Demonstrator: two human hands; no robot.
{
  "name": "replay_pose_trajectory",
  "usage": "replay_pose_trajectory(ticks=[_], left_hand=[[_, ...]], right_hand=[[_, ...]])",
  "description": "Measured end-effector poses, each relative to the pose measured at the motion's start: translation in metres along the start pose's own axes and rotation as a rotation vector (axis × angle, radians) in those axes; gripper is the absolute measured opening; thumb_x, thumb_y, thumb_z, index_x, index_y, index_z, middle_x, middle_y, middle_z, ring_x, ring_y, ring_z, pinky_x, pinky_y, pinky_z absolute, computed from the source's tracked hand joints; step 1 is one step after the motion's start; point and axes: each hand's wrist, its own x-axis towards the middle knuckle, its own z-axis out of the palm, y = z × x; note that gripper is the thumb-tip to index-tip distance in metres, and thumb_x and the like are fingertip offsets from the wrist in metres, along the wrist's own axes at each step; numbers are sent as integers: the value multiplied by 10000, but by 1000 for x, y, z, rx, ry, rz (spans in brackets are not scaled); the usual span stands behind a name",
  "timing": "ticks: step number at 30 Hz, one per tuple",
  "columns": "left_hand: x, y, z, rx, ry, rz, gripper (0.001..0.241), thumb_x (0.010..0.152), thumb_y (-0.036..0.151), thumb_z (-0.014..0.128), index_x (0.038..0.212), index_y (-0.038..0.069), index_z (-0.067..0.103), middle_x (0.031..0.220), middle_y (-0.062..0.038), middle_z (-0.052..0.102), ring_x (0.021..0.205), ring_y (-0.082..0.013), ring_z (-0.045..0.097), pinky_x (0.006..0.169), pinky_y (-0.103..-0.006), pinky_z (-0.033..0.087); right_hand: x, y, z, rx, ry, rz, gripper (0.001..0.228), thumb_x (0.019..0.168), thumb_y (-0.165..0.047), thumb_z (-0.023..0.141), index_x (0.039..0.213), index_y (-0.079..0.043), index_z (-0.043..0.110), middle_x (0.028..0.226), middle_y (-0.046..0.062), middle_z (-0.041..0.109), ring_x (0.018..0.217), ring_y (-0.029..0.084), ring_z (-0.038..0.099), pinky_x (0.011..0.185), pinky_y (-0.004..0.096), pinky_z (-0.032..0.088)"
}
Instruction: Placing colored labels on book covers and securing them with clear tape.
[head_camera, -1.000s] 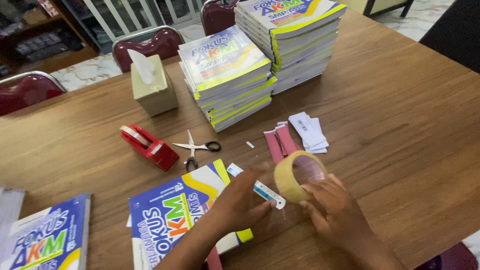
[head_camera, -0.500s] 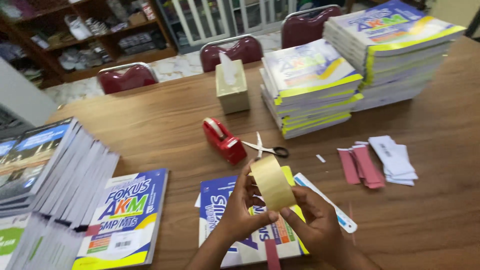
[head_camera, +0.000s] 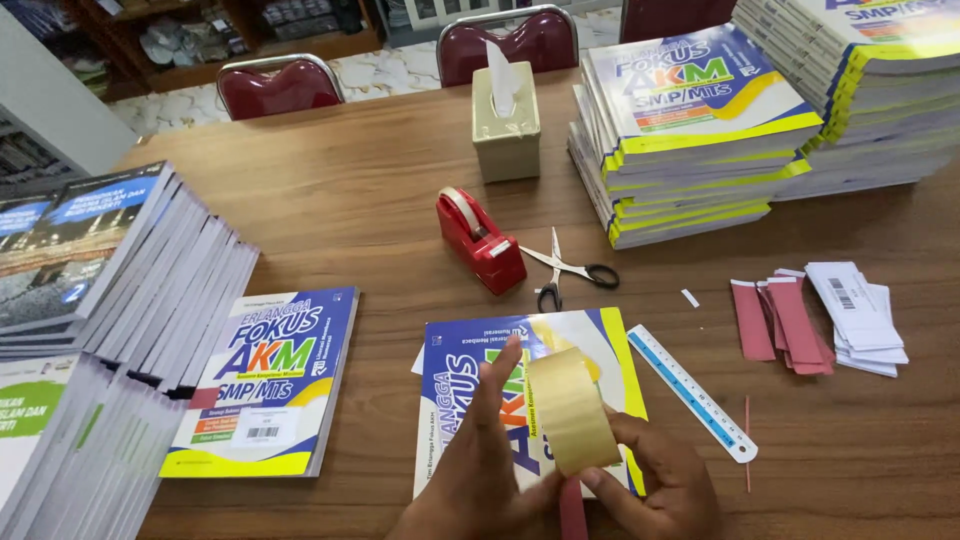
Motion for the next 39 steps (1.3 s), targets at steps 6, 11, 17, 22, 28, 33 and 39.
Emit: replay_pose_trajectory(ticks=[6, 11, 17, 22, 28, 33, 39], left_hand=[[-18, -11, 7, -50, 151, 98, 1048, 853, 418, 826, 1570, 20, 172, 1644, -308, 271, 1558, -483, 316, 1269, -578, 326], [-11, -6, 7, -360, 117, -30, 1045, 937, 680, 636, 1566, -21, 185, 1553, -302, 405, 1391, -428, 526, 1128, -520, 475], [-11, -13, 14, -527, 106, -113, 1141, 809, 549, 785, 1555, -7, 125, 1368, -243, 587, 1197, -360, 678, 1062, -476, 560], [-17, -17, 19, -409, 207, -105, 1377, 671, 379, 929, 1594, 26, -30, 1487, -217, 458, 1288, -347, 600, 1095, -474, 517], [-24, -44, 32, 155, 246, 238, 1065, 831, 282, 924, 1575, 127, 178, 1584, -166, 410, 1482, -396, 457, 1236, -506, 437], [-26, -40, 29, 125, 247, 270, 1080, 798, 301, 944, 1564, 95, 213, 1653, -253, 283, 1542, -421, 396, 1270, -516, 434], [-14, -12, 12, -428, 166, -66, 1329, 712, 734, 757, 1590, -6, 87, 1634, -305, 298, 1443, -427, 477, 1147, -510, 458]], right_hand=[[10, -26, 9, -210, 62, -179, 525, 632, 20, 803, 1150, 29, 719, 1440, 286, 619, 1406, 368, 583, 1144, 454, 486], [15, -34, 17, -149, 6, -311, 318, 641, 2, 768, 954, -45, 738, 978, 104, 830, 845, 184, 777, 1237, 573, 385], [15, -36, 17, -101, 0, -196, 360, 579, 53, 645, 925, -19, 713, 943, 134, 822, 864, 228, 788, 1257, 585, 308], [4, -20, 14, 32, 20, 4, 415, 692, 90, 616, 1089, 52, 729, 1348, 229, 724, 1212, 323, 711, 1054, 412, 500], [0, -7, 9, 272, -123, 39, 373, 811, 153, 561, 1154, 48, 660, 1171, 155, 708, 1049, 239, 655, 960, 364, 515], [-2, -8, 9, 311, -93, 62, 358, 788, 158, 567, 1114, 53, 674, 1167, 168, 713, 1054, 249, 666, 953, 365, 525], [4, -25, 12, 212, -116, -18, 515, 717, 195, 571, 1195, 29, 669, 1206, 171, 702, 1052, 247, 668, 922, 337, 537]])
